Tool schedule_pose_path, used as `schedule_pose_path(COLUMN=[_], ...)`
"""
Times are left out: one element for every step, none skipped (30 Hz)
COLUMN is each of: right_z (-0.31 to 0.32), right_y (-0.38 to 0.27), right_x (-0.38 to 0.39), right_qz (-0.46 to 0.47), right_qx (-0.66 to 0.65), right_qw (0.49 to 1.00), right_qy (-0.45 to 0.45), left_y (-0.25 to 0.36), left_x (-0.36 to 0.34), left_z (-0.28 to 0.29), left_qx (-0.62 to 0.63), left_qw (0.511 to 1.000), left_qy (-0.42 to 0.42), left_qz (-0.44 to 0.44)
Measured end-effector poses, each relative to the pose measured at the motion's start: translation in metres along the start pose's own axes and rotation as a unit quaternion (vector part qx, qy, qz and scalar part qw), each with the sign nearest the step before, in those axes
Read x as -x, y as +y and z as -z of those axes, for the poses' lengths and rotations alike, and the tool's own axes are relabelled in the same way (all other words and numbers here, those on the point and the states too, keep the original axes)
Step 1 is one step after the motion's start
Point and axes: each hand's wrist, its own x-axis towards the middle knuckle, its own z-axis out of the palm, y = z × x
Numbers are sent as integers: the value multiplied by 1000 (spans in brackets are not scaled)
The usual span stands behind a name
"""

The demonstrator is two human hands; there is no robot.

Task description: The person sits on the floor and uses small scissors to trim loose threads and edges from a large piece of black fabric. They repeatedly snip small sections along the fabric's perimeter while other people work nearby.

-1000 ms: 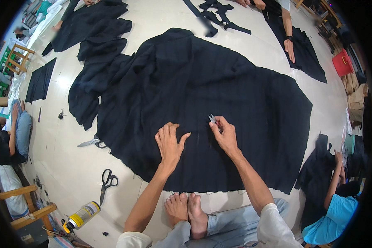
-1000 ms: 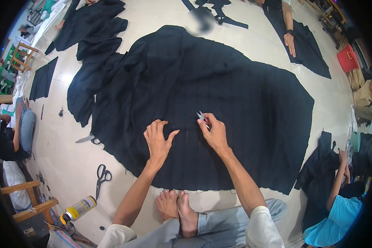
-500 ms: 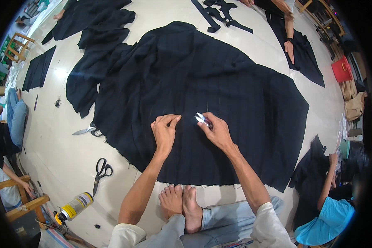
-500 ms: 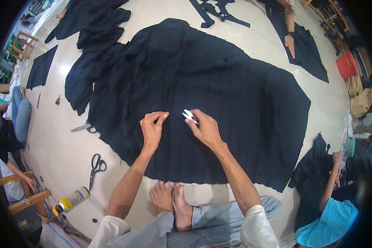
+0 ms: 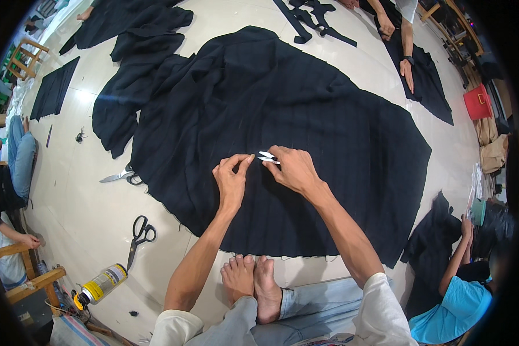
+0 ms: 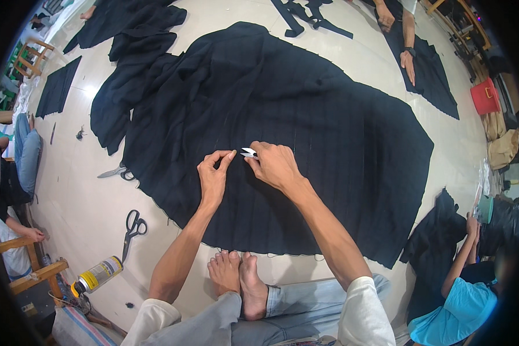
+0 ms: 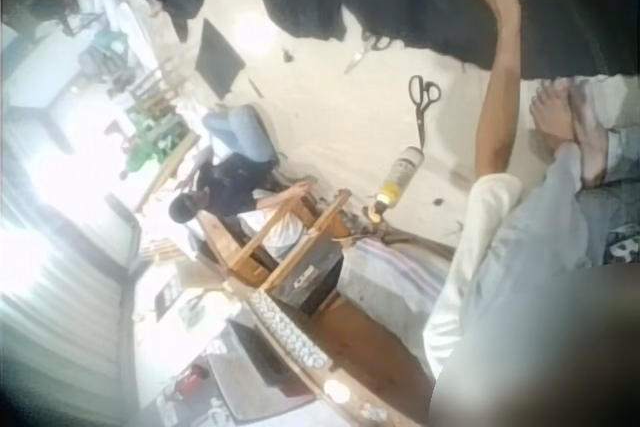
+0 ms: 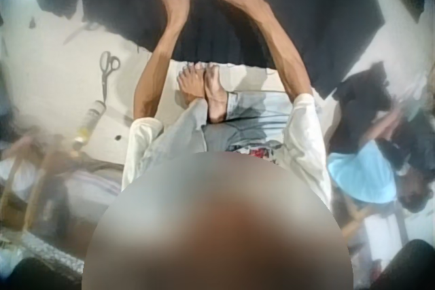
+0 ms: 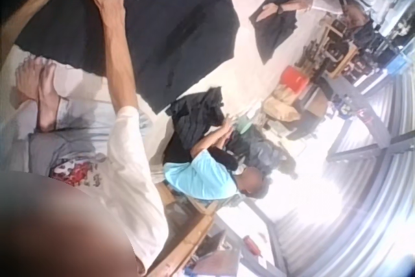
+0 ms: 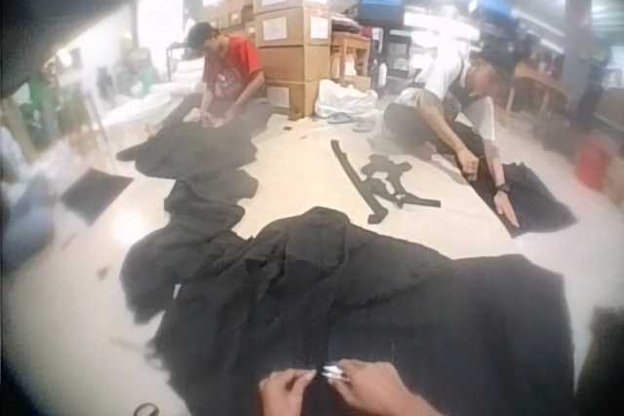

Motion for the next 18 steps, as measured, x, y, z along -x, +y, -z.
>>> schedule_pose_path(right_z=[-2, -4, -6, -9, -12, -13, -15, -16, -16, -14, -15, -17, -19, -22, -26, -32, -42, -48], right_y=[-1, -1, -1, 0, 2, 4, 5, 4, 3, -2, -6, -7, -8, -11, -15, -18, -23, -29], right_x=[-3, -7, -10, -11, -12, -12, -12, -10, -5, 4, 14, 28, 47, 67, 87, 110, 131, 147], right_qz=[5, 11, 12, 11, 9, 7, 5, 4, -15, -34, -54, -74, -97, -118, -139, -155, -169, -154], right_qx=[3, 6, 8, 11, 15, 18, 20, 21, -1, -26, -50, -82, -115, -147, -179, -212, -245, -253], right_qw=[1000, 1000, 1000, 1000, 1000, 1000, 1000, 1000, 1000, 999, 996, 991, 985, 977, 968, 960, 950, 951], right_qy=[-4, -8, -8, -9, -11, -11, -13, -15, 7, 26, 45, 76, 86, 97, 109, 102, 96, 87], left_y=[-1, -3, -4, -3, -1, 1, 1, 2, 2, 1, 0, -1, 1, 3, 7, 14, 12, 9], left_x=[0, 0, -1, 0, 1, 0, 1, 1, 2, 5, 8, 14, 23, 35, 49, 68, 87, 108], left_z=[-1, -2, -2, -3, -3, -3, -1, 0, 2, 6, 11, 17, 23, 32, 41, 51, 58, 65], left_qx=[8, 16, 25, 23, 22, 21, 23, 26, 28, 108, 187, 265, 225, 185, 144, 157, 181, 206], left_qw=[1000, 1000, 999, 999, 1000, 1000, 1000, 1000, 1000, 994, 980, 959, 972, 982, 990, 988, 983, 978], left_qy=[8, 15, 23, 20, 17, 14, 12, 10, 8, -9, -25, -38, -30, -22, -14, -13, -12, -12], left_qz=[-5, -10, -15, -15, -14, -14, -10, -7, -4, 28, 59, 89, 59, 26, -6, -1, -13, -25])
